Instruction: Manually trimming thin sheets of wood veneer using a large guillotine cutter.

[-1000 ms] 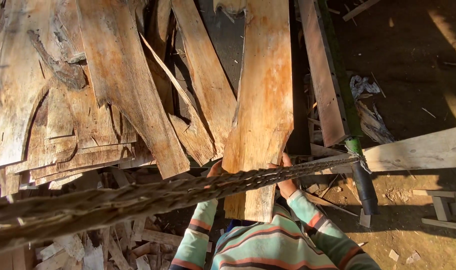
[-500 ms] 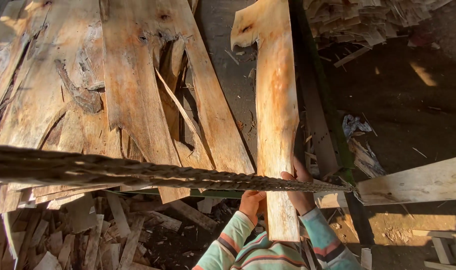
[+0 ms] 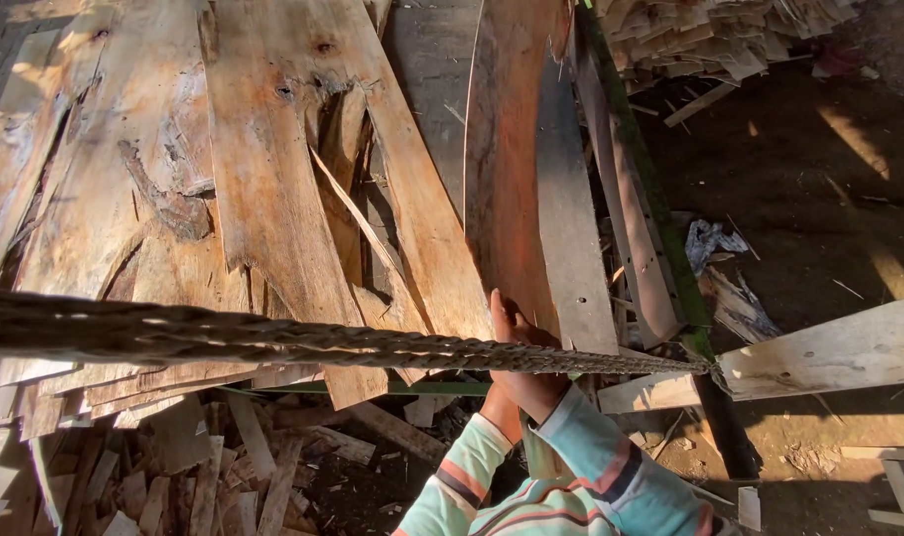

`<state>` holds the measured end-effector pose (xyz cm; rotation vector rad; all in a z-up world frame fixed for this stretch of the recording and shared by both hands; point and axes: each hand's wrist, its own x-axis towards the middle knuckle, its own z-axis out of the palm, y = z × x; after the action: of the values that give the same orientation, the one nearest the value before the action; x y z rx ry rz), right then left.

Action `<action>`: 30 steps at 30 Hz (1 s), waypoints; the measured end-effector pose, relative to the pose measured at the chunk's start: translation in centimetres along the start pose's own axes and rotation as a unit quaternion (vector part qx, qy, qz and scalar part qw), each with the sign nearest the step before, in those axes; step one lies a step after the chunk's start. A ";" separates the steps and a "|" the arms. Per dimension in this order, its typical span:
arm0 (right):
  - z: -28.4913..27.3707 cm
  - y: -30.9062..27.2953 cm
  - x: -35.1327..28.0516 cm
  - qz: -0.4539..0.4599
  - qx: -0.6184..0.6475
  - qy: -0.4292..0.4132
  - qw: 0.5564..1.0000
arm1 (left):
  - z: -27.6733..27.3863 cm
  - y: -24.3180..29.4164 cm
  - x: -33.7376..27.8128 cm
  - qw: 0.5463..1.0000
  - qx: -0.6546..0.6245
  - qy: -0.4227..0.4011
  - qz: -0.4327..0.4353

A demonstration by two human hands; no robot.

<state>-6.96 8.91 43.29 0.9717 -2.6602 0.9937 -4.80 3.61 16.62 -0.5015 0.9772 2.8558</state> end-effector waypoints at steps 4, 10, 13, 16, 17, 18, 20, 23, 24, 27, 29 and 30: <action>12.8 5.1 -3.3 0.055 -0.079 -0.098 0.991 | 3.3 12.4 -6.3 0.984 -0.173 0.040 -0.003; 11.5 6.2 -8.0 0.040 0.149 -0.089 0.984 | -9.3 11.4 0.4 0.991 -0.036 0.127 -0.036; -0.3 3.9 -8.6 0.041 0.070 -0.005 0.997 | -10.9 10.2 2.7 0.984 0.030 0.164 -0.064; -4.5 8.1 -14.0 0.217 -0.024 -0.004 0.976 | -15.4 6.4 7.4 0.986 0.114 0.118 -0.010; -6.0 8.5 -15.2 0.217 -0.027 -0.004 0.976 | -16.6 6.0 8.5 0.987 0.112 0.117 -0.011; -7.6 9.0 -16.2 0.223 -0.047 0.067 0.971 | -17.7 5.7 9.6 0.989 0.131 0.061 0.042; -10.3 10.2 -17.8 0.229 -0.068 0.136 0.961 | -15.9 6.6 9.3 0.985 0.147 0.006 0.093; -13.3 12.4 -18.1 0.199 -0.221 0.187 0.936 | -7.9 10.7 4.9 0.961 0.166 -0.133 0.175; -14.1 13.2 -17.3 0.373 -0.133 0.045 0.917 | -5.2 12.1 3.8 0.963 0.189 -0.111 0.159; -14.1 18.2 -18.2 0.521 0.111 -0.096 0.841 | -2.2 13.3 3.1 0.969 0.215 -0.040 0.114; -13.7 20.2 -19.1 0.505 0.260 -0.097 0.818 | -2.4 13.1 2.4 0.973 0.218 0.012 0.081; -13.8 20.3 -19.0 0.499 0.308 -0.098 0.804 | -2.4 13.0 2.2 0.974 0.214 -0.002 0.077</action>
<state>-5.86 39.21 36.57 -0.4972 -3.0429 2.1171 -8.55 -8.27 21.69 -0.3912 1.6382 2.6427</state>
